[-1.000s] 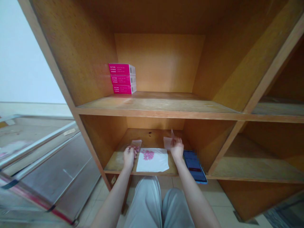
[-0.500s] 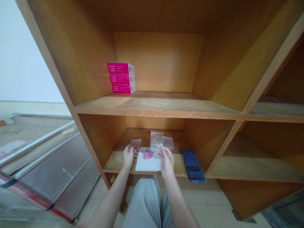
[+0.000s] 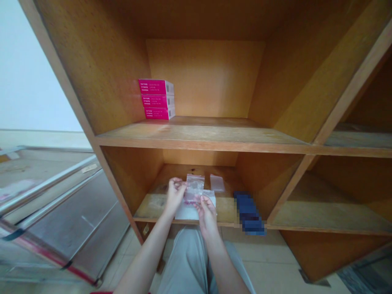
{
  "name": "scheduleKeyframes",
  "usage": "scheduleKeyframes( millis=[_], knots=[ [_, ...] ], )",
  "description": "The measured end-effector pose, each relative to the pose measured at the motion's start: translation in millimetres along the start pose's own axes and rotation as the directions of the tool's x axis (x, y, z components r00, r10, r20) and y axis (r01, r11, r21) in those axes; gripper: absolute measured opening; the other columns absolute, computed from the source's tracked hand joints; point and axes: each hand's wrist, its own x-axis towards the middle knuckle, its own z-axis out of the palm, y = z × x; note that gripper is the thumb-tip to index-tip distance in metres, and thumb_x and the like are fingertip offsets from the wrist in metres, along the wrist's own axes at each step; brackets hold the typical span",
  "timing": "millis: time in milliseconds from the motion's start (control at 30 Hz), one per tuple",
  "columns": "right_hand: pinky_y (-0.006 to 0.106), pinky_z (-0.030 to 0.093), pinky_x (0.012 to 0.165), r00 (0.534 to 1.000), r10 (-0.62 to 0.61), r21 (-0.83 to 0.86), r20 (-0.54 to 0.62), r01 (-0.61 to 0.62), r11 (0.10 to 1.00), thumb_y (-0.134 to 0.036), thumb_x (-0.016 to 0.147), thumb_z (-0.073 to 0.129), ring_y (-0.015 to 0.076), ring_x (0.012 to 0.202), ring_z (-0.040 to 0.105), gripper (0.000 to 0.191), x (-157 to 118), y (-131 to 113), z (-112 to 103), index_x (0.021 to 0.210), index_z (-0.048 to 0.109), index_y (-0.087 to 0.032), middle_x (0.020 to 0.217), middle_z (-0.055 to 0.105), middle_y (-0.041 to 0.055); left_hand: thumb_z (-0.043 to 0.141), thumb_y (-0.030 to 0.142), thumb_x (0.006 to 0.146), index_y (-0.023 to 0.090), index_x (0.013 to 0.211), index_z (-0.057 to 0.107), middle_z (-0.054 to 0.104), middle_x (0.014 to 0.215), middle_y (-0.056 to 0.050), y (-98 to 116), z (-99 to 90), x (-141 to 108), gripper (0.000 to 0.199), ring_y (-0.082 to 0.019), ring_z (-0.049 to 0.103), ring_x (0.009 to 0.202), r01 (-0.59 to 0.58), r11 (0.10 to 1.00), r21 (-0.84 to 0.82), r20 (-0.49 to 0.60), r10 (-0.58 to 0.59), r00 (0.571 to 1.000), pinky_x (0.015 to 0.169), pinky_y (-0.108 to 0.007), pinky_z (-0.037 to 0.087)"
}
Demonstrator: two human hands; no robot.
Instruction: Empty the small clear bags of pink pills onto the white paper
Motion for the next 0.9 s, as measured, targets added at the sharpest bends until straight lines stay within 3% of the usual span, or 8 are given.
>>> scheduleKeyframes(
  millis=[200, 400, 533, 700, 900],
  knots=[
    [0.025, 0.046, 0.066, 0.999, 0.029, -0.063, 0.039, -0.027, 0.998, -0.03, 0.058, 0.072, 0.0138, 0.074, 0.06, 0.021, -7.7, 7.7, 3.8, 0.071, 0.061, -0.018, 0.078, 0.066, 0.0024, 0.053, 0.013, 0.064, 0.02, 0.08, 0.035, 0.057, 0.069, 0.003, 3.4, 3.5, -4.5, 0.025, -0.011, 0.058, 0.065, -0.049, 0.999, -0.003, 0.076, 0.049, 0.996, 0.067, -0.027, 0.045],
    [0.03, 0.048, 0.069, 0.992, 0.099, -0.132, 0.078, -0.088, 0.987, -0.034, 0.062, 0.068, 0.0167, 0.074, 0.061, 0.023, -4.7, -0.4, 6.3, 0.076, 0.063, -0.016, 0.08, 0.066, 0.0056, 0.046, 0.013, 0.063, 0.019, 0.068, 0.042, 0.055, 0.066, 0.001, 11.6, -8.3, -0.8, 0.009, -0.012, 0.053, 0.061, -0.083, 0.988, 0.128, 0.117, 0.069, 0.991, 0.059, -0.023, 0.041],
    [0.031, 0.048, 0.069, 0.996, 0.049, -0.164, 0.068, -0.038, 0.986, -0.04, 0.066, 0.063, 0.0174, 0.075, 0.061, 0.027, 6.7, -14.8, 12.5, 0.081, 0.063, -0.017, 0.084, 0.066, 0.0068, 0.045, 0.014, 0.062, 0.018, 0.058, 0.05, 0.055, 0.06, 0.001, 19.7, -16.2, 0.6, 0.007, -0.013, 0.05, 0.059, -0.089, 0.956, 0.28, 0.243, 0.019, 0.97, 0.058, -0.023, 0.039],
    [0.028, 0.046, 0.071, 0.979, -0.036, -0.349, 0.2, 0.105, 0.931, -0.036, 0.069, 0.06, 0.0164, 0.078, 0.059, 0.021, 12.3, -24.8, 19.1, 0.079, 0.066, -0.018, 0.085, 0.066, 0.0047, 0.048, 0.016, 0.065, 0.017, 0.057, 0.057, 0.062, 0.064, -0.002, 27.2, -18.4, -1.8, 0.012, -0.016, 0.056, 0.065, -0.084, 0.944, 0.32, 0.362, -0.04, 0.931, 0.065, -0.026, 0.041],
    [0.025, 0.045, 0.065, 0.952, -0.064, -0.482, 0.299, 0.209, 0.851, -0.033, 0.071, 0.059, 0.0152, 0.072, 0.058, 0.017, 8.1, -30.3, 22.9, 0.077, 0.067, -0.02, 0.077, 0.067, 0.0024, 0.056, 0.019, 0.067, 0.017, 0.062, 0.062, 0.064, 0.067, -0.004, 23.7, -19.9, 0.0, 0.009, -0.016, 0.057, 0.066, -0.141, 0.921, 0.362, 0.348, 0.007, 0.938, 0.068, -0.027, 0.043]
  ],
)
